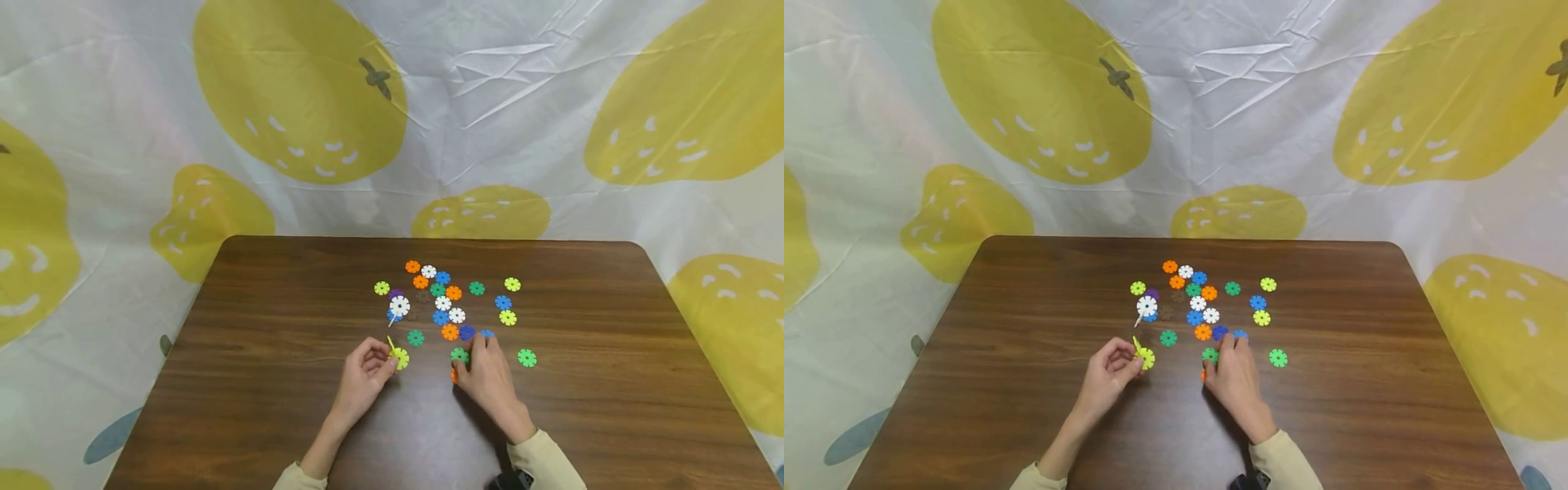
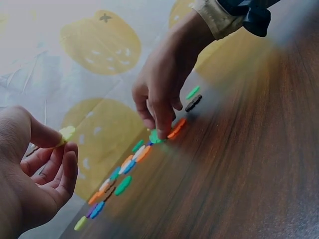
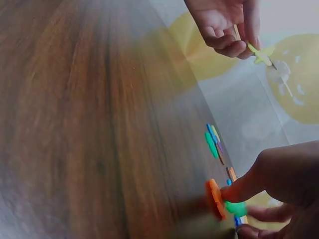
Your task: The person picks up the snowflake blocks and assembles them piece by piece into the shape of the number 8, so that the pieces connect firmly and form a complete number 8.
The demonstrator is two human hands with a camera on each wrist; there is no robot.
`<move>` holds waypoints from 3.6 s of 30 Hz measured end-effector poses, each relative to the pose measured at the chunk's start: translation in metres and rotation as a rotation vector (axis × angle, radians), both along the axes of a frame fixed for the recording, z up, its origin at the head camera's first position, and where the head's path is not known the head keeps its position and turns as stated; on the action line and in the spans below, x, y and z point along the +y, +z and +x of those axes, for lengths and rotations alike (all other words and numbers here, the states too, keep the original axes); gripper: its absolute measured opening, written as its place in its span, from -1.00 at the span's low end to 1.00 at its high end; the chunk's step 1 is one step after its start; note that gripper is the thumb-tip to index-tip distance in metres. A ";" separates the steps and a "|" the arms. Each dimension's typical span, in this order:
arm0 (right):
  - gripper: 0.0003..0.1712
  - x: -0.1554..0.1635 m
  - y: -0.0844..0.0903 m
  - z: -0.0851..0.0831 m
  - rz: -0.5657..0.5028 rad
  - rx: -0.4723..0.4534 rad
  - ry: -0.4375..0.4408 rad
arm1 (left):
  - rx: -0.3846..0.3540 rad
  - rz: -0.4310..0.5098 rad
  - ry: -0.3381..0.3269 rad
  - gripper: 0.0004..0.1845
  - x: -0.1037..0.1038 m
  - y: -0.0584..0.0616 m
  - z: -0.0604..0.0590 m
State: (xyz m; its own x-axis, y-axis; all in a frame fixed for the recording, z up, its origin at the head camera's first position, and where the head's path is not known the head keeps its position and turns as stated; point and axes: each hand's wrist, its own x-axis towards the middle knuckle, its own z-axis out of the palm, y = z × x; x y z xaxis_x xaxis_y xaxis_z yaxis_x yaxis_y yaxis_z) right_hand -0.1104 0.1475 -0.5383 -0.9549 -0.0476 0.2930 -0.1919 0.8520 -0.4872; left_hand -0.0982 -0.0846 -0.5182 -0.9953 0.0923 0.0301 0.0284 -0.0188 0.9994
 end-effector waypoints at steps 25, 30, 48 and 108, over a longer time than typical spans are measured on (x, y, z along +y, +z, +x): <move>-0.76 -0.027 0.037 0.011 -0.524 0.247 0.253 | 0.041 0.033 0.030 -0.86 0.005 0.010 -0.004; -0.75 -0.033 0.042 0.013 -0.458 0.276 0.307 | 0.065 0.033 0.036 -0.84 0.006 0.010 -0.004; -0.75 -0.049 0.034 0.018 -0.449 0.394 0.367 | 0.053 0.076 0.074 -0.89 0.007 0.017 0.001; -0.57 0.016 0.007 0.029 0.001 -0.095 0.087 | 0.033 0.009 0.151 -0.85 0.000 0.008 -0.005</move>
State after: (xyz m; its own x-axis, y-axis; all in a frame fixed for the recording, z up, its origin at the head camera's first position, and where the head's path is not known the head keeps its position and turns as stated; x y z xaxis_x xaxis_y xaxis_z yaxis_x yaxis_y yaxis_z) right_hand -0.0816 0.1636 -0.5316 -0.9707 -0.1317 0.2010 -0.2180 0.8344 -0.5062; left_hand -0.1035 -0.0846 -0.5102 -0.9963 -0.0586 0.0626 0.0640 -0.0213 0.9977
